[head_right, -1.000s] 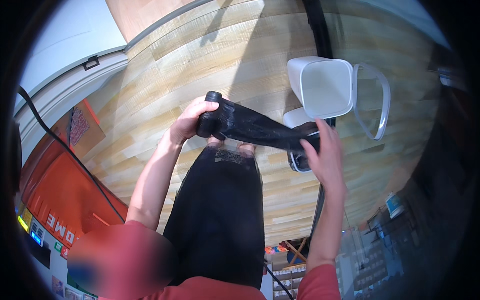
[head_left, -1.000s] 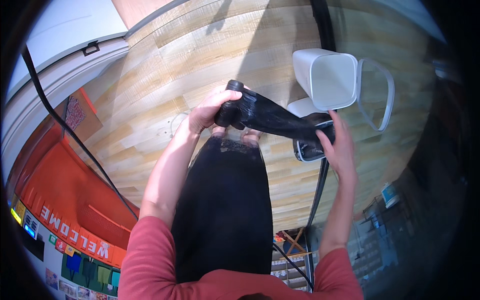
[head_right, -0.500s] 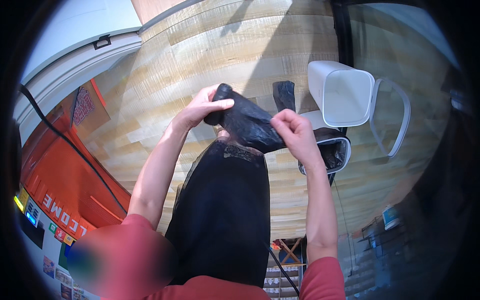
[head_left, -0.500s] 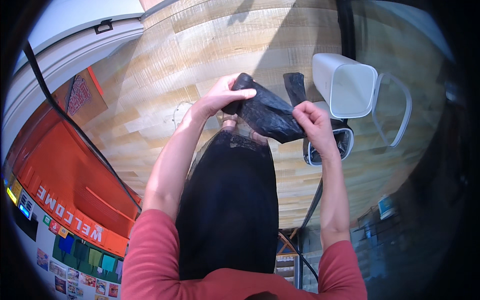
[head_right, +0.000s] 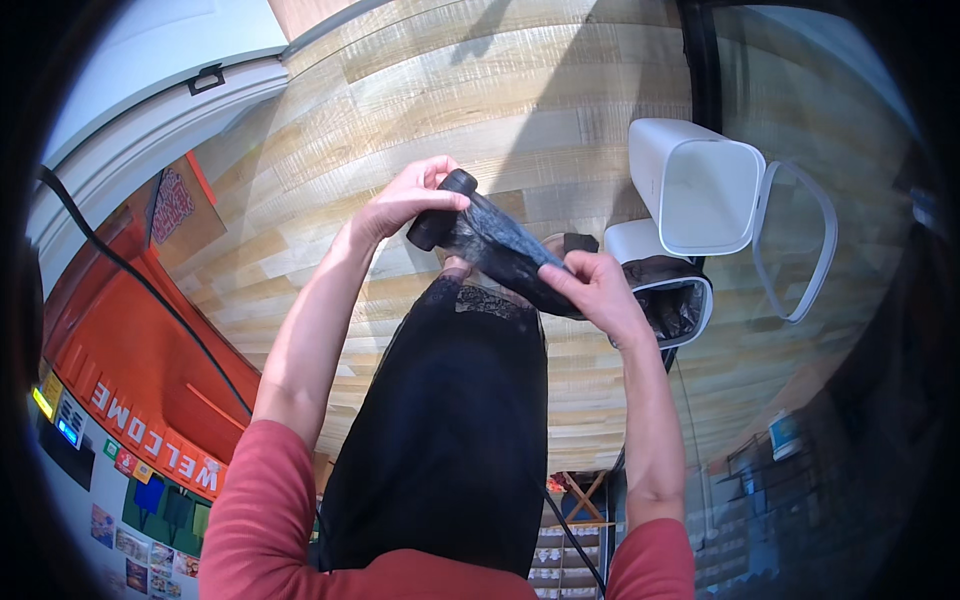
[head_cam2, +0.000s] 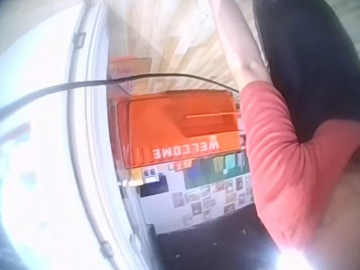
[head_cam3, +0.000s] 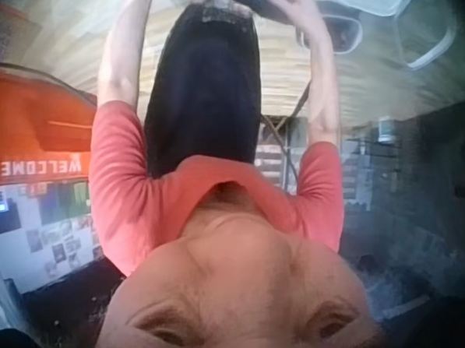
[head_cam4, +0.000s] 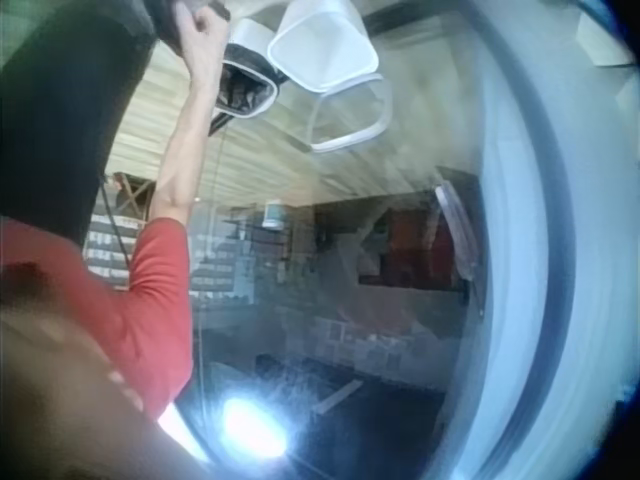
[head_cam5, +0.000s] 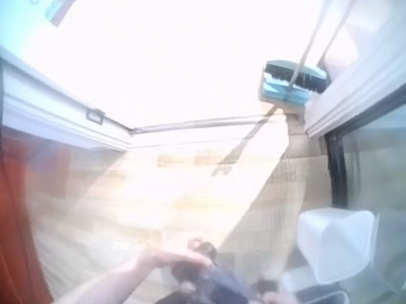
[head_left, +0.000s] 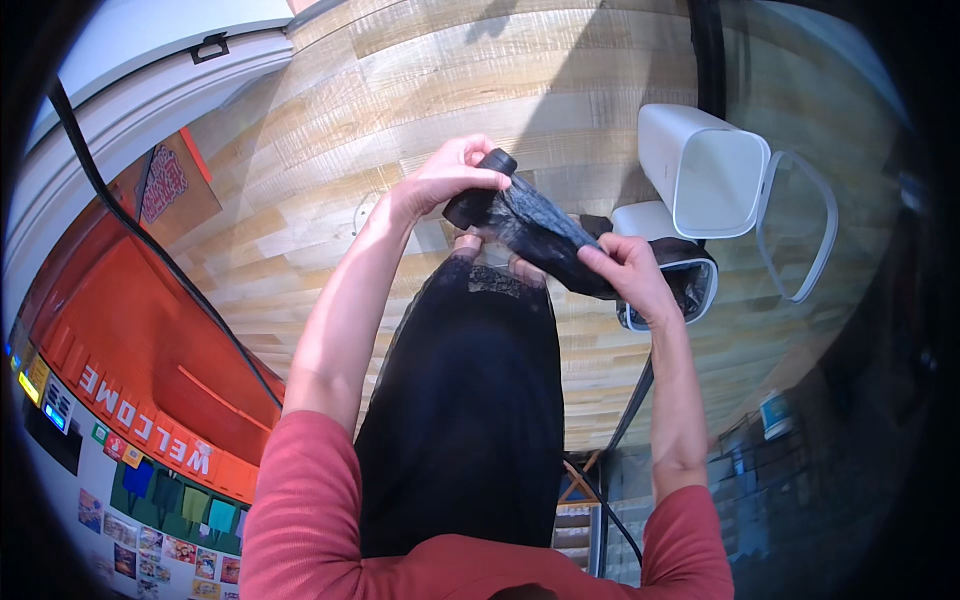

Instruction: The person separates and opens a black plastic bag by hand, then places it inside a small white waste bin, tucking the edges around the rim.

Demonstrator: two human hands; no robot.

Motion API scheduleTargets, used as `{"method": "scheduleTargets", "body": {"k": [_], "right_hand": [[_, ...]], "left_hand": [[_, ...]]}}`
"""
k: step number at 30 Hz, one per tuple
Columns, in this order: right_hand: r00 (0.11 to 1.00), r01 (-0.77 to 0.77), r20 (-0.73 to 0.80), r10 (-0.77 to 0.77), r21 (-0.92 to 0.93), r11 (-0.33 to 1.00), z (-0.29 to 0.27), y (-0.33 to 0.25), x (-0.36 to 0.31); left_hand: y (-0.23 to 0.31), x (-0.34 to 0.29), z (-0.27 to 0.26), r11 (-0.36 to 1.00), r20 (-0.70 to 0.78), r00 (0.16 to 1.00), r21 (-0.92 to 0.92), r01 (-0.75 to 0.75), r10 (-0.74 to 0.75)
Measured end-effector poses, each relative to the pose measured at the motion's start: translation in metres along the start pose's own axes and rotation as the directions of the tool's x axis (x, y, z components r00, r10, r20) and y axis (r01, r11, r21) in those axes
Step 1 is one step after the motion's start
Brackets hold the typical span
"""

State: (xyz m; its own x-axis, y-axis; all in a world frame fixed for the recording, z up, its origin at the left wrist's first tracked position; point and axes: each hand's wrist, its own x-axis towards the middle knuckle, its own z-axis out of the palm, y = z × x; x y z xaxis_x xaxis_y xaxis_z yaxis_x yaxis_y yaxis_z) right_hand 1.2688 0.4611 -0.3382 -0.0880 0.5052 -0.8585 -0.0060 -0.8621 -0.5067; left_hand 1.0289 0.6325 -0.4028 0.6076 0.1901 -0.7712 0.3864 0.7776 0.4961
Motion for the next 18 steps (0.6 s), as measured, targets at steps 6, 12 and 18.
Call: {"method": "scheduleTargets", "body": {"k": [6,12,18], "right_hand": [[0.988,-0.021,0.150,0.024,-0.020,1.000,0.016,-0.012,0.003],[0.991,-0.039,0.126,0.036,0.025,0.999,0.016,-0.005,0.010],[0.999,0.024,0.047,-0.027,0.063,0.998,0.021,0.003,0.005]], "left_hand": [[0.008,0.009,0.013,0.965,-0.021,1.000,0.262,-0.007,0.012],[0.023,0.014,0.028,0.877,-0.034,0.999,0.480,0.025,-0.010],[0.037,0.016,0.054,0.836,-0.171,0.967,0.545,-0.066,0.188]]}}
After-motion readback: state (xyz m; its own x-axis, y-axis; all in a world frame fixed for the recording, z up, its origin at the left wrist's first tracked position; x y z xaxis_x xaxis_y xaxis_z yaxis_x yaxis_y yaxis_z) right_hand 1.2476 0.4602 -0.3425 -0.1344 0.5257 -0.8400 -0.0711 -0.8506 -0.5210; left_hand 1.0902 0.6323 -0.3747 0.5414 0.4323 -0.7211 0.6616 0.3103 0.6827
